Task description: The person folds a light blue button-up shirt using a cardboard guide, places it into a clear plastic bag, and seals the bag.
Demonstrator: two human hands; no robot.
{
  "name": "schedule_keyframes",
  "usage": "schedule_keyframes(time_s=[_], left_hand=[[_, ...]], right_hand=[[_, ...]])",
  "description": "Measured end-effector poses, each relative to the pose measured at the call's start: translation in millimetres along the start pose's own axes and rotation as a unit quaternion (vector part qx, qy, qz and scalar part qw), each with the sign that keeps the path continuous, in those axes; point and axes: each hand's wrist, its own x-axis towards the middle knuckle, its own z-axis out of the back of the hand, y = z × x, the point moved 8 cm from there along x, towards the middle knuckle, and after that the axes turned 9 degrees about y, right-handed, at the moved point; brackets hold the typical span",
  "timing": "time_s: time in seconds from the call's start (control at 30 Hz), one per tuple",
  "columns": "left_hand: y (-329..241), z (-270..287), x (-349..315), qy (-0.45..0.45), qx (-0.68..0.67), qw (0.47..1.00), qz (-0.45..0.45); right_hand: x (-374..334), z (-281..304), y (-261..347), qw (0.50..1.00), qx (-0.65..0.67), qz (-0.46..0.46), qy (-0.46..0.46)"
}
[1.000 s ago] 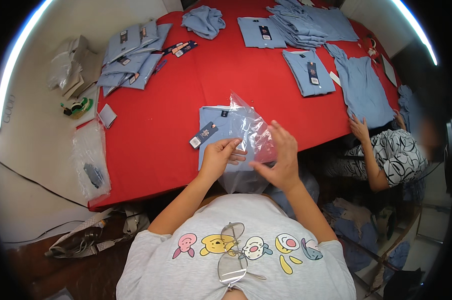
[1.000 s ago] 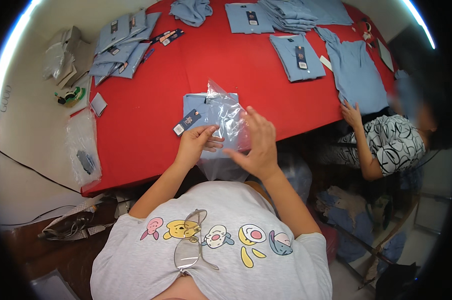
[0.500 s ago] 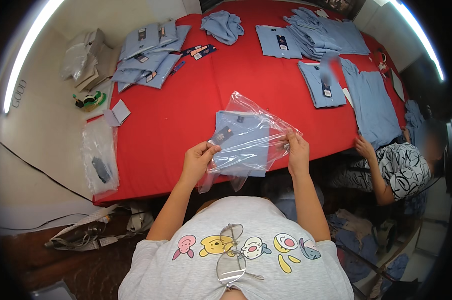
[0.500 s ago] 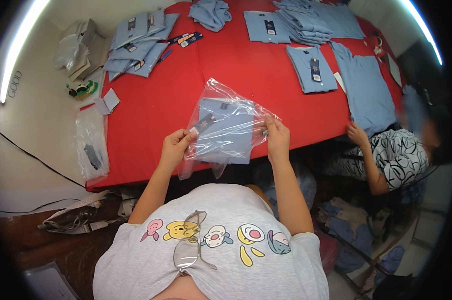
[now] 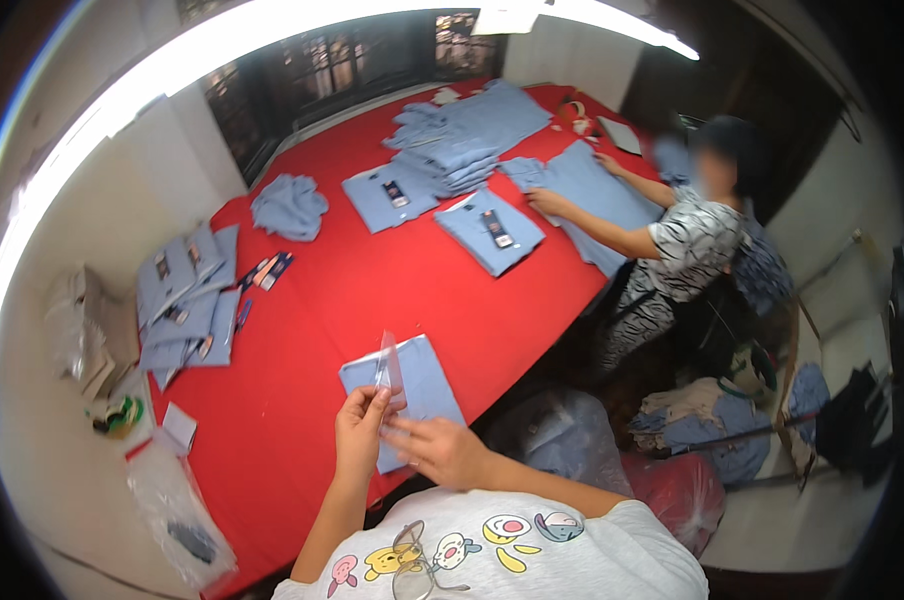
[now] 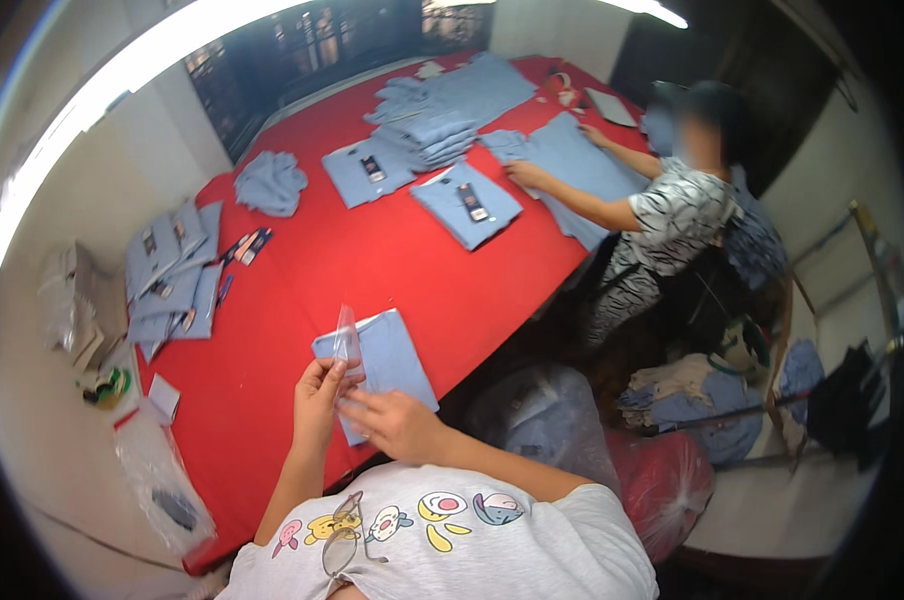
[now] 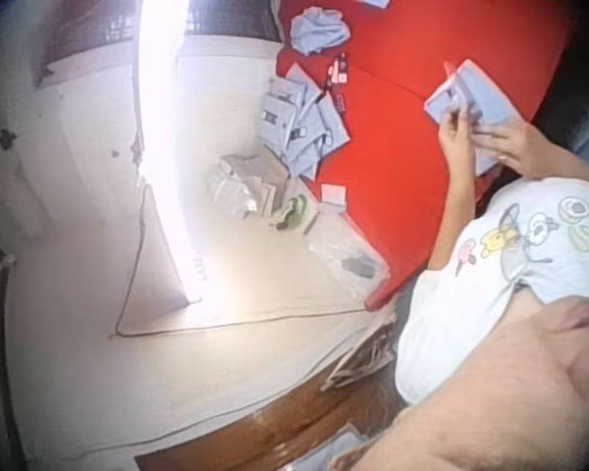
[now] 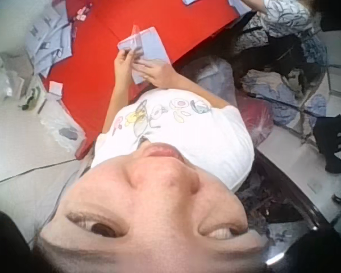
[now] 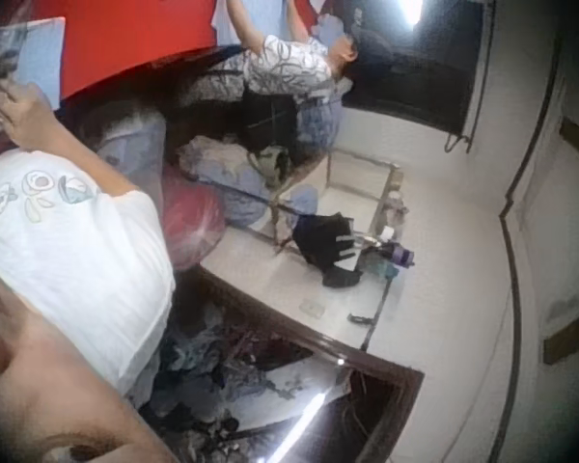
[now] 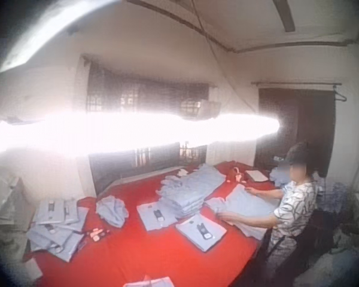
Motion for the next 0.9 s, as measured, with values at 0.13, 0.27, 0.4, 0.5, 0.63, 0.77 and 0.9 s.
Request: schedule_keyframes(time_s=[0.13,0.27,0.4,0.5,0.63,0.77,0.9], left_hand=[[6.8,-23.2,6.4,0.095,-0.068,0.992,0.056],[24.9,-48.7,8.1,0.226,-0.146,0.956,0.121],[25.4,-76.0,-14.7,0.382,-0.182,0.896,0.139],[23.3,-89.9,-26.4,0.432,-0.187,0.868,0.157],[23.9,-92.7,-31.7,0.414,-0.179,0.882,0.138],[19.0,-107.0,-45.3,0.395,-0.306,0.851,0.164],[56.9,-124.7,-60.6,0.377,-0.354,0.814,0.266]], right_hand=[[-22.0,0.1,7.0,0.996,0.084,-0.012,-0.014],[-57.2,52.0,-1.7,0.971,0.101,-0.064,-0.205],[-81.5,87.0,-26.8,0.932,0.178,-0.145,-0.281],[-76.1,83.1,-37.0,0.917,0.340,-0.111,-0.174],[-86.1,48.8,-55.7,0.890,0.417,-0.168,-0.079],[-112.8,57.3,-60.1,0.857,0.460,-0.176,-0.150],[-128.7,109.2,-36.2,0.918,0.281,-0.150,-0.236]])
